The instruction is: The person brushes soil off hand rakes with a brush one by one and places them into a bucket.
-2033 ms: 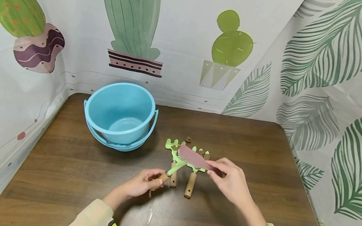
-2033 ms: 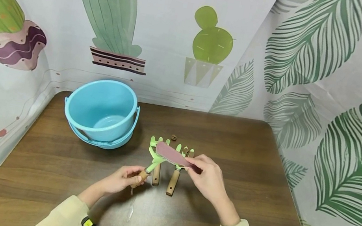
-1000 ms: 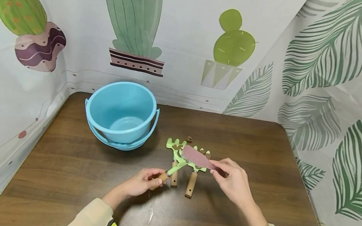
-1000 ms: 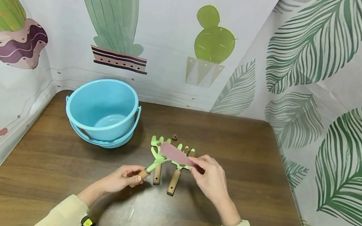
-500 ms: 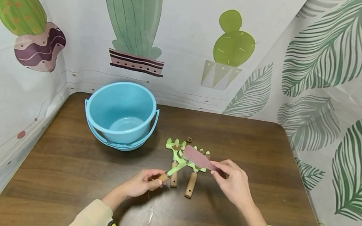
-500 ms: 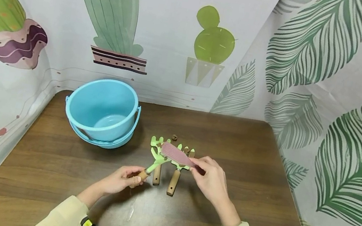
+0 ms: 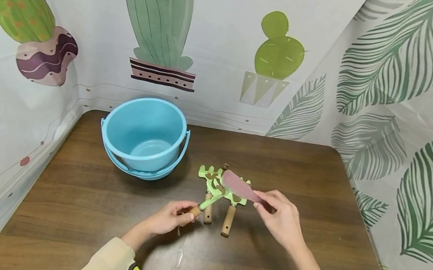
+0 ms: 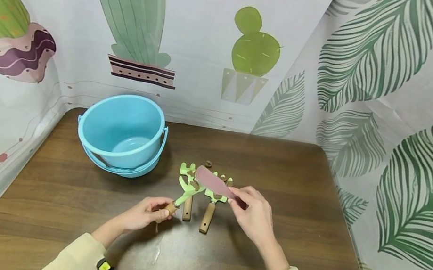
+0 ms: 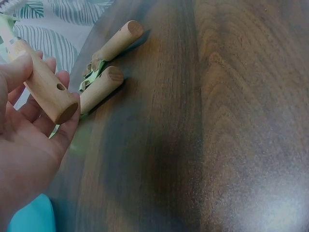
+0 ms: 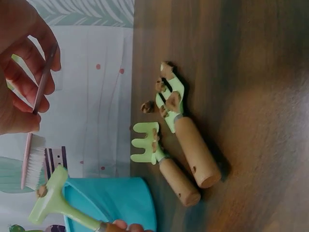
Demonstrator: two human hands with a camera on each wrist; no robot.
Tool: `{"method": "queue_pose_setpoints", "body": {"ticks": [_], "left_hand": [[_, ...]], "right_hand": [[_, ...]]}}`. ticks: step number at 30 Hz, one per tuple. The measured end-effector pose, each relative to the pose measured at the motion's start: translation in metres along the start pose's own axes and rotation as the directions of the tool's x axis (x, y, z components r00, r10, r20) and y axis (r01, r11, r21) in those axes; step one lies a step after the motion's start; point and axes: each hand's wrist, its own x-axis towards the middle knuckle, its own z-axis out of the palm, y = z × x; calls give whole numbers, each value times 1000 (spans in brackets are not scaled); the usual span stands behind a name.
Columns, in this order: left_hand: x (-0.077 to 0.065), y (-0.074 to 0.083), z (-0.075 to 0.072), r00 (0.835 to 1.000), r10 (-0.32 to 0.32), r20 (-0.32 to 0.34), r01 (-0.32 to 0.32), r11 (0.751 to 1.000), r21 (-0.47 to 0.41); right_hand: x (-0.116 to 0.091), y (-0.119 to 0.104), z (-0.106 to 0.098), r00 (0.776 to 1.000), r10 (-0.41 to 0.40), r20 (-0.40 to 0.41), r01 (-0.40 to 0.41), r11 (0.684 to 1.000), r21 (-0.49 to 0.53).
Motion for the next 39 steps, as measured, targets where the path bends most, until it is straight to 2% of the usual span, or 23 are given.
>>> {"method": "queue_pose_setpoints", "body": {"ticks": [8, 13, 20, 30, 33, 39], "left_hand": [[2, 1, 2, 999, -38, 4, 38, 999, -23], [2, 2, 3, 999, -37, 11, 38, 999, -30], [0, 3, 3, 1000, -29, 5, 29, 1000, -11], [-10, 36, 1, 999, -43, 14, 43, 999, -13], [-11, 34, 1, 999, -34, 3, 34, 999, -3], [-6, 9, 1, 1000, -11, -18, 11, 1000, 23]], "right_hand": [[3, -15, -1, 996, 26, 86, -37, 992, 122], [3, -13, 0, 993, 32, 116, -45, 992, 114], [1, -7, -1, 993, 32, 115, -42, 995, 93], [0, -2, -1, 992, 43, 117, -52, 995, 79], [-1, -1, -1, 992, 54, 118, -63, 995, 75], [-3, 0, -1, 989, 74, 131, -84, 994, 67]]}}
